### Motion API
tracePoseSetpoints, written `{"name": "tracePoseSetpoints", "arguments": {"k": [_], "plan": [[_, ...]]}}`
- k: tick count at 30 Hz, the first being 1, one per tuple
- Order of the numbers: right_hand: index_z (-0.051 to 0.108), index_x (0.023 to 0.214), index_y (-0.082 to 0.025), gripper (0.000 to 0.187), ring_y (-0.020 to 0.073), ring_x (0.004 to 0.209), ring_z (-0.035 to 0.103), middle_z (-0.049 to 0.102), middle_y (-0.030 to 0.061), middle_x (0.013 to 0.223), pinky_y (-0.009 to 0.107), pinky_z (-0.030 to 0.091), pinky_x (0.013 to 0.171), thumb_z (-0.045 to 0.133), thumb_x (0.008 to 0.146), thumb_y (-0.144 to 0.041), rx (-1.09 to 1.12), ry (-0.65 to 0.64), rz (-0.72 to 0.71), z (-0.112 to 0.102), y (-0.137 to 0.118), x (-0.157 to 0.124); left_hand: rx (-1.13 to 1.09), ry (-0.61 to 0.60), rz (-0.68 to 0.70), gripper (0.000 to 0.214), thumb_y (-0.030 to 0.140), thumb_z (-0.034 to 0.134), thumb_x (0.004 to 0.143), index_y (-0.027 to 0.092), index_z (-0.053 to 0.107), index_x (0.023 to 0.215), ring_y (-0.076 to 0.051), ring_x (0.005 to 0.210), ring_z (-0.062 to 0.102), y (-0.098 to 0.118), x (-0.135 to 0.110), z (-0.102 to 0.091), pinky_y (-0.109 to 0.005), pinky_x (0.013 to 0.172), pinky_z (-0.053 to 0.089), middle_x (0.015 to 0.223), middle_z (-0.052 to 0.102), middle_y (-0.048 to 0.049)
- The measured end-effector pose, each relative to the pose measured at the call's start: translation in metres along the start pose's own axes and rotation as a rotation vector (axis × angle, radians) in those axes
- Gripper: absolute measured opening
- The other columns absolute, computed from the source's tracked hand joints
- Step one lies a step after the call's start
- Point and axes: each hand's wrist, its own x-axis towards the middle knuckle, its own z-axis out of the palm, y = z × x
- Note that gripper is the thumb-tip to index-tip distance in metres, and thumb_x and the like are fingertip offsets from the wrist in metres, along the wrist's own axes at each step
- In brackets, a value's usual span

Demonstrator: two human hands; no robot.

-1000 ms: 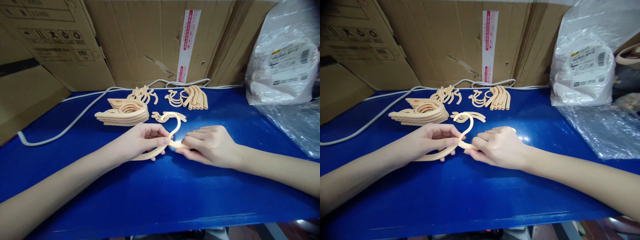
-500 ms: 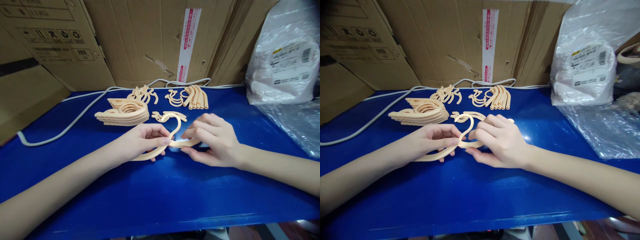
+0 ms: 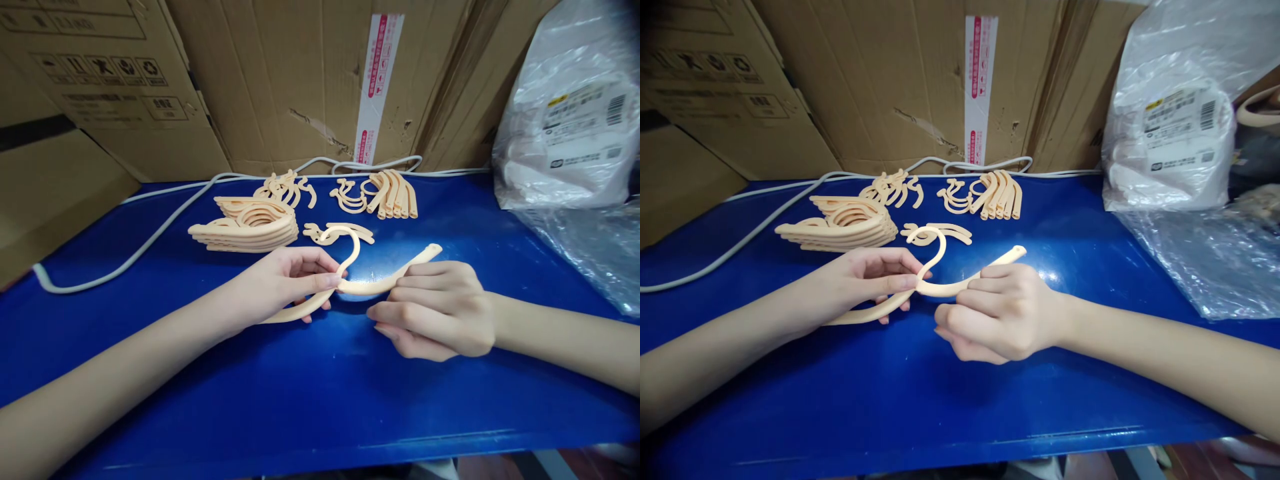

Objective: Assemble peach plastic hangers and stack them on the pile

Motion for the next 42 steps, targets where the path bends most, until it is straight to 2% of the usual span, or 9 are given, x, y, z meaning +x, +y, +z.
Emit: {"name": "tracePoseSetpoints", "arguments": {"k": [9, 13, 17, 23, 37, 42], "plan": [[0.059, 0.095, -0.019, 0.008, 0.0141, 0.058, 0.063, 0.071, 0.0014, 0.070, 0.029, 0.044, 0.051, 0.054, 0.089, -0.016, -0.037, -0.021, 0.121, 0.000, -0.001, 0.002, -0.014, -0.007, -0.002, 0.017, 0.030, 0.067, 0.085, 0.016, 0.060, 0.093, -0.009, 0.061, 0.059, 0.000, 0.000, 0.000, -0.014, 0.047, 0.052, 0.068, 0.065, 0.0017], [0.058, 0.098, -0.020, 0.011, 0.0133, 0.061, 0.065, 0.074, 0.0020, 0.079, 0.027, 0.046, 0.054, 0.055, 0.089, -0.016, -0.006, -0.009, 0.233, 0.002, 0.000, 0.003, 0.004, -0.014, 0.002, 0.018, 0.031, 0.068, 0.085, 0.016, 0.061, 0.093, -0.010, 0.062, 0.060, -0.001, 0.001, -0.001, -0.014, 0.047, 0.052, 0.069, 0.065, 0.0014], [0.057, 0.099, -0.021, 0.010, 0.0113, 0.056, 0.061, 0.069, -0.0023, 0.070, 0.025, 0.046, 0.055, 0.053, 0.090, -0.018, 0.045, -0.004, 0.364, 0.003, 0.004, 0.004, 0.020, -0.039, 0.012, 0.017, 0.031, 0.067, 0.085, 0.016, 0.062, 0.093, -0.010, 0.065, 0.061, -0.001, 0.001, -0.001, -0.015, 0.049, 0.053, 0.071, 0.065, 0.0014], [0.054, 0.104, -0.022, 0.013, 0.0124, 0.061, 0.065, 0.070, -0.0015, 0.073, 0.025, 0.049, 0.060, 0.053, 0.092, -0.021, 0.123, 0.005, 0.520, 0.005, 0.007, 0.006, 0.023, -0.053, 0.065, 0.022, 0.034, 0.067, 0.082, 0.015, 0.062, 0.090, -0.012, 0.064, 0.060, -0.003, 0.002, -0.001, -0.017, 0.047, 0.051, 0.073, 0.063, -0.0001], [0.055, 0.118, -0.015, 0.026, 0.0161, 0.076, 0.065, 0.069, 0.0035, 0.083, 0.028, 0.050, 0.069, 0.048, 0.095, -0.026, 0.150, -0.064, 0.462, 0.006, 0.010, 0.008, 0.047, -0.053, 0.022, 0.019, 0.031, 0.065, 0.083, 0.014, 0.060, 0.090, -0.010, 0.065, 0.060, 0.002, -0.001, 0.001, -0.016, 0.048, 0.051, 0.081, 0.064, -0.0011], [0.055, 0.127, -0.015, 0.033, 0.0184, 0.084, 0.064, 0.069, 0.0067, 0.090, 0.032, 0.050, 0.076, 0.046, 0.097, -0.028, 0.119, -0.103, 0.441, 0.007, 0.011, 0.007, 0.039, -0.054, 0.020, 0.019, 0.031, 0.065, 0.083, 0.015, 0.060, 0.089, -0.011, 0.064, 0.060, 0.003, -0.002, 0.002, -0.017, 0.049, 0.050, 0.076, 0.063, 0.0002]]}}
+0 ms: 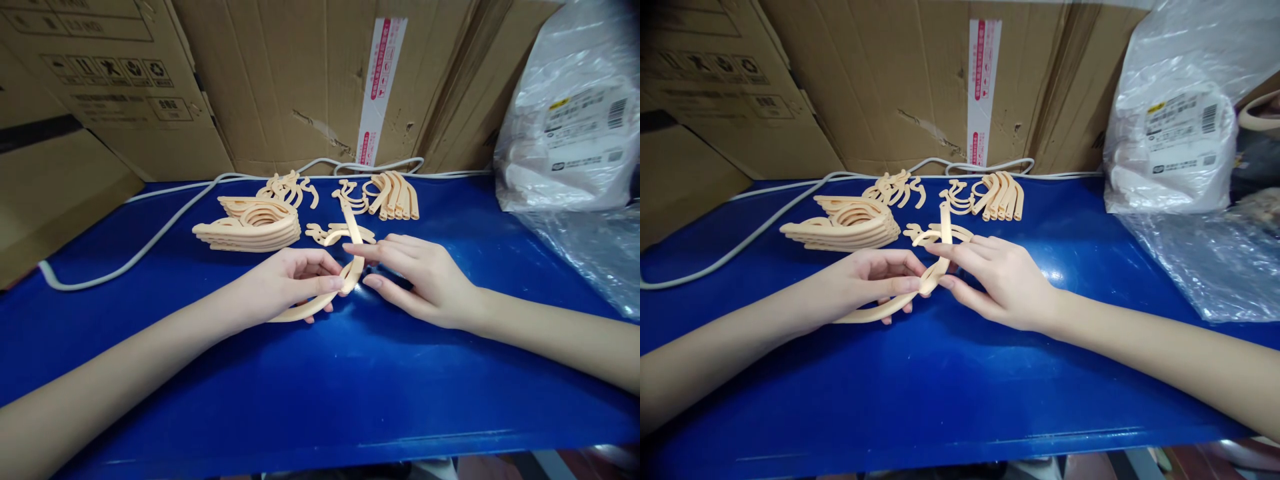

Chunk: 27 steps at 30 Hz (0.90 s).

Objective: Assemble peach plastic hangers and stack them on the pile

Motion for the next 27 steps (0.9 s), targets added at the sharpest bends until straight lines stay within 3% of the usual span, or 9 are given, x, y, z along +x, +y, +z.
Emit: {"name": "tracePoseSetpoints", "arguments": {"k": [5, 11, 18, 22, 24, 27], "plan": [[0.055, 0.125, -0.016, 0.032, 0.0190, 0.100, 0.060, 0.066, 0.0091, 0.107, 0.031, 0.049, 0.085, 0.048, 0.097, -0.028, 0.054, -0.096, -0.042, 0.001, 0.003, 0.000, -0.017, 0.025, -0.023, 0.020, 0.030, 0.068, 0.080, 0.015, 0.057, 0.087, -0.011, 0.063, 0.063, 0.001, 0.000, 0.001, -0.021, 0.052, 0.051, 0.082, 0.068, -0.0014], [0.055, 0.118, -0.020, 0.024, 0.0184, 0.104, 0.057, 0.061, 0.0079, 0.112, 0.031, 0.047, 0.087, 0.045, 0.098, -0.028, 0.130, -0.114, -0.018, 0.001, 0.003, 0.001, 0.016, -0.020, 0.028, 0.020, 0.030, 0.067, 0.083, 0.016, 0.055, 0.090, -0.012, 0.062, 0.066, -0.003, -0.001, 0.001, -0.025, 0.062, 0.053, 0.079, 0.070, -0.0021], [0.052, 0.091, -0.020, 0.018, 0.0148, 0.078, 0.054, 0.058, 0.0028, 0.089, 0.029, 0.044, 0.071, 0.046, 0.097, -0.036, 0.184, 0.025, 0.267, 0.001, 0.005, 0.002, 0.153, -0.045, 0.063, 0.024, 0.030, 0.067, 0.084, 0.016, 0.059, 0.102, -0.011, 0.061, 0.064, -0.001, -0.006, 0.003, -0.019, 0.054, 0.048, 0.073, 0.065, 0.0022], [0.049, 0.085, -0.020, 0.010, 0.0118, 0.065, 0.046, 0.054, -0.0007, 0.079, 0.027, 0.040, 0.062, 0.055, 0.091, -0.026, 0.275, 0.080, 0.402, 0.003, 0.011, 0.002, 0.211, -0.055, 0.090, 0.021, 0.027, 0.067, 0.084, 0.016, 0.061, 0.100, -0.008, 0.058, 0.059, 0.002, -0.007, 0.003, -0.017, 0.051, 0.044, 0.076, 0.065, 0.0013], [0.049, 0.088, -0.021, 0.008, 0.0121, 0.067, 0.047, 0.055, -0.0006, 0.081, 0.027, 0.040, 0.063, 0.055, 0.087, -0.017, 0.302, 0.089, 0.425, 0.005, 0.015, 0.001, 0.254, -0.050, 0.117, 0.020, 0.028, 0.068, 0.084, 0.016, 0.062, 0.099, -0.008, 0.060, 0.059, 0.002, -0.007, 0.003, -0.017, 0.052, 0.042, 0.076, 0.065, 0.0015], [0.045, 0.094, -0.023, 0.019, 0.0157, 0.082, 0.055, 0.056, 0.0013, 0.092, 0.030, 0.045, 0.072, 0.051, 0.083, -0.009, 0.372, 0.163, 0.441, 0.009, 0.020, 0.000, 0.382, -0.025, 0.179, 0.023, 0.035, 0.068, 0.084, 0.018, 0.065, 0.100, -0.007, 0.061, 0.056, -0.001, -0.007, 0.001, -0.016, 0.052, 0.039, 0.075, 0.064, 0.0030]]}}
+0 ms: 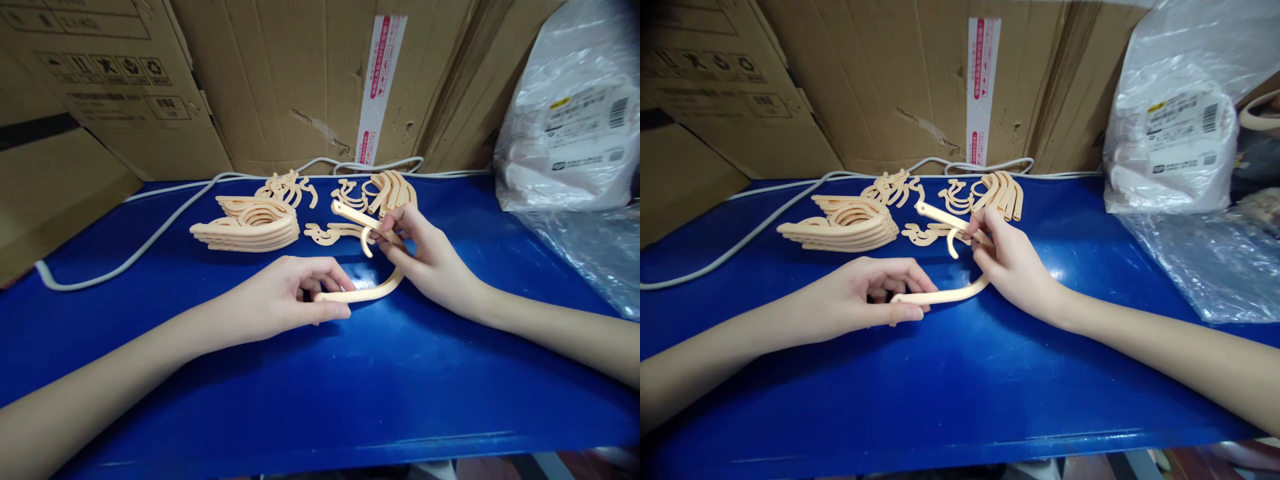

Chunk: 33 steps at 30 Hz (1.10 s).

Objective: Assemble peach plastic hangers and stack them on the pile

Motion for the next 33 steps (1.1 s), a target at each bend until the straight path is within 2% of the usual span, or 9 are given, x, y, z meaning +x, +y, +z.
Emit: {"name": "tracePoseSetpoints", "arguments": {"k": [3, 5, 7, 10, 13, 18, 26, 33], "plan": [[0.040, 0.101, -0.025, 0.029, 0.0175, 0.091, 0.059, 0.056, 0.0020, 0.098, 0.034, 0.048, 0.080, 0.048, 0.080, -0.006, 0.085, 0.040, -0.008, 0.001, 0.004, 0.001, 0.245, 0.085, 0.070, 0.022, 0.040, 0.063, 0.089, 0.023, 0.067, 0.101, -0.007, 0.054, 0.048, -0.003, -0.001, 0.000, -0.018, 0.050, 0.033, 0.062, 0.056, 0.0063], [0.042, 0.107, -0.024, 0.037, 0.0173, 0.092, 0.060, 0.059, 0.0022, 0.098, 0.035, 0.048, 0.082, 0.045, 0.078, -0.003, 0.043, 0.030, -0.022, 0.001, 0.004, 0.001, 0.465, 0.175, 0.155, 0.020, 0.039, 0.058, 0.092, 0.024, 0.068, 0.102, -0.008, 0.055, 0.048, -0.005, -0.002, -0.001, -0.020, 0.052, 0.033, 0.063, 0.055, 0.0057], [0.048, 0.109, -0.022, 0.039, 0.0174, 0.092, 0.061, 0.063, 0.0028, 0.099, 0.033, 0.048, 0.081, 0.044, 0.076, -0.001, -0.037, -0.006, -0.030, 0.000, 0.002, 0.002, 0.647, 0.240, 0.249, 0.019, 0.034, 0.053, 0.095, 0.024, 0.067, 0.105, -0.009, 0.062, 0.052, -0.006, -0.003, -0.002, -0.021, 0.057, 0.034, 0.076, 0.061, 0.0030], [0.057, 0.099, -0.020, 0.030, 0.0175, 0.086, 0.063, 0.066, 0.0029, 0.096, 0.031, 0.047, 0.075, 0.048, 0.076, -0.003, -0.128, -0.065, -0.022, -0.001, -0.003, 0.002, 0.785, 0.253, 0.304, 0.021, 0.030, 0.049, 0.097, 0.025, 0.066, 0.108, -0.011, 0.077, 0.058, -0.008, -0.003, -0.003, -0.023, 0.063, 0.037, 0.099, 0.065, 0.0004], [0.060, 0.095, -0.019, 0.024, 0.0173, 0.082, 0.063, 0.067, 0.0021, 0.092, 0.030, 0.047, 0.072, 0.051, 0.077, -0.005, -0.157, -0.075, -0.013, -0.002, -0.006, 0.002, 0.835, 0.244, 0.298, 0.022, 0.031, 0.047, 0.098, 0.025, 0.066, 0.109, -0.013, 0.082, 0.060, -0.011, -0.002, -0.003, -0.024, 0.067, 0.039, 0.106, 0.064, -0.0004], [0.062, 0.095, -0.019, 0.021, 0.0190, 0.087, 0.063, 0.068, 0.0036, 0.095, 0.033, 0.047, 0.076, 0.052, 0.080, -0.009, -0.158, -0.079, -0.019, -0.002, -0.006, 0.002, 0.879, 0.247, 0.309, 0.026, 0.029, 0.044, 0.098, 0.025, 0.065, 0.113, -0.015, 0.086, 0.062, -0.013, -0.001, -0.004, -0.025, 0.070, 0.041, 0.111, 0.063, -0.0027], [0.065, 0.094, -0.019, 0.021, 0.0222, 0.094, 0.060, 0.069, 0.0048, 0.096, 0.038, 0.043, 0.083, 0.053, 0.080, -0.010, -0.284, -0.077, -0.024, -0.002, -0.002, 0.003, 0.886, 0.240, 0.313, 0.026, 0.028, 0.044, 0.099, 0.024, 0.063, 0.117, -0.015, 0.089, 0.062, -0.015, -0.001, -0.003, -0.025, 0.069, 0.040, 0.111, 0.062, -0.0016], [0.067, 0.093, -0.021, 0.016, 0.0247, 0.099, 0.058, 0.066, 0.0061, 0.099, 0.042, 0.040, 0.088, 0.055, 0.083, -0.015, -0.341, -0.082, 0.010, -0.002, 0.001, 0.003, 0.878, 0.215, 0.310, 0.025, 0.031, 0.044, 0.099, 0.024, 0.065, 0.113, -0.014, 0.087, 0.061, -0.012, -0.002, -0.003, -0.025, 0.069, 0.040, 0.107, 0.063, -0.0007]]}}
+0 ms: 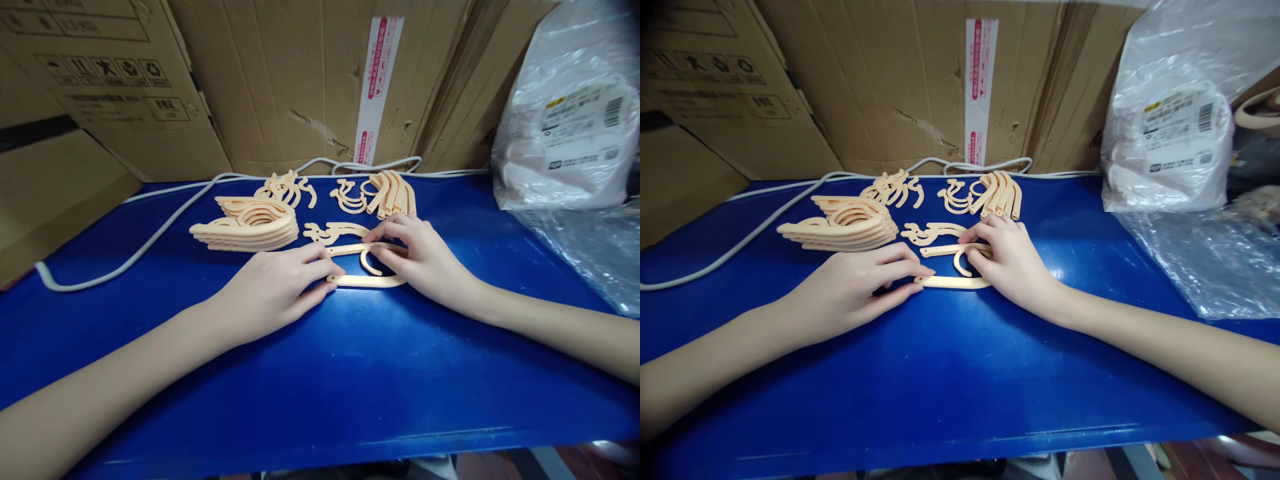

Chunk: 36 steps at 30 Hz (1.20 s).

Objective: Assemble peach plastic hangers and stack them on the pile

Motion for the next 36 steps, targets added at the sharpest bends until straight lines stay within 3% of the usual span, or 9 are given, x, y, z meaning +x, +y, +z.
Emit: {"name": "tracePoseSetpoints", "arguments": {"k": [5, 10, 13, 16, 24, 30, 36], "plan": [[0.064, 0.098, -0.021, 0.016, 0.0246, 0.099, 0.057, 0.064, 0.0076, 0.100, 0.040, 0.040, 0.085, 0.054, 0.086, -0.015, -0.049, 0.052, -0.074, -0.002, -0.005, -0.002, 0.009, 0.005, 0.016, 0.023, 0.031, 0.046, 0.099, 0.026, 0.064, 0.112, -0.012, 0.086, 0.061, 0.001, -0.001, 0.000, -0.024, 0.067, 0.039, 0.108, 0.063, 0.0019], [0.065, 0.092, -0.020, 0.014, 0.0213, 0.091, 0.054, 0.065, 0.0057, 0.096, 0.038, 0.036, 0.082, 0.052, 0.093, -0.023, -0.279, 0.097, -0.434, -0.005, -0.019, -0.009, 0.041, 0.021, -0.002, 0.018, 0.032, 0.048, 0.098, 0.025, 0.064, 0.105, -0.011, 0.079, 0.061, 0.002, -0.001, 0.000, -0.024, 0.062, 0.037, 0.101, 0.063, 0.0046], [0.067, 0.089, -0.019, 0.019, 0.0199, 0.085, 0.052, 0.066, 0.0050, 0.091, 0.037, 0.035, 0.079, 0.054, 0.094, -0.032, -0.366, 0.080, -0.548, -0.005, -0.022, -0.012, 0.049, 0.024, -0.005, 0.018, 0.034, 0.049, 0.098, 0.025, 0.063, 0.101, -0.011, 0.078, 0.060, 0.002, 0.000, -0.001, -0.024, 0.061, 0.036, 0.098, 0.063, 0.0048], [0.068, 0.092, -0.017, 0.028, 0.0199, 0.083, 0.052, 0.066, 0.0064, 0.088, 0.036, 0.035, 0.076, 0.052, 0.095, -0.040, -0.400, 0.026, -0.584, -0.004, -0.022, -0.011, 0.042, 0.038, 0.001, 0.016, 0.033, 0.049, 0.097, 0.024, 0.063, 0.100, -0.010, 0.077, 0.059, 0.002, 0.000, -0.001, -0.023, 0.061, 0.035, 0.098, 0.063, 0.0047], [0.064, 0.080, -0.012, 0.028, 0.0162, 0.067, 0.050, 0.061, 0.0041, 0.071, 0.031, 0.038, 0.065, 0.046, 0.099, -0.023, -0.434, -0.003, -0.726, -0.004, -0.026, -0.011, -0.140, 0.082, -0.053, 0.018, 0.037, 0.055, 0.095, 0.023, 0.064, 0.100, -0.008, 0.066, 0.054, 0.006, 0.000, -0.003, -0.022, 0.057, 0.034, 0.088, 0.064, 0.0057], [0.060, 0.084, -0.013, 0.020, 0.0141, 0.059, 0.054, 0.063, 0.0006, 0.066, 0.030, 0.039, 0.057, 0.048, 0.098, -0.021, -0.524, 0.123, -0.816, -0.008, -0.030, -0.016, -0.464, 0.097, -0.150, 0.036, 0.042, 0.034, 0.102, 0.021, 0.063, 0.106, -0.008, 0.067, 0.056, 0.001, 0.002, -0.007, -0.020, 0.064, 0.039, 0.078, 0.064, 0.0052], [0.054, 0.088, -0.016, 0.025, 0.0104, 0.053, 0.058, 0.064, -0.0021, 0.068, 0.027, 0.039, 0.050, 0.036, 0.103, -0.025, -0.492, 0.073, -0.734, -0.009, -0.030, -0.019, -0.337, 0.063, -0.131, 0.021, 0.030, 0.047, 0.098, 0.021, 0.066, 0.098, -0.008, 0.067, 0.056, 0.002, 0.004, -0.003, -0.019, 0.062, 0.037, 0.081, 0.066, 0.0056]]}}
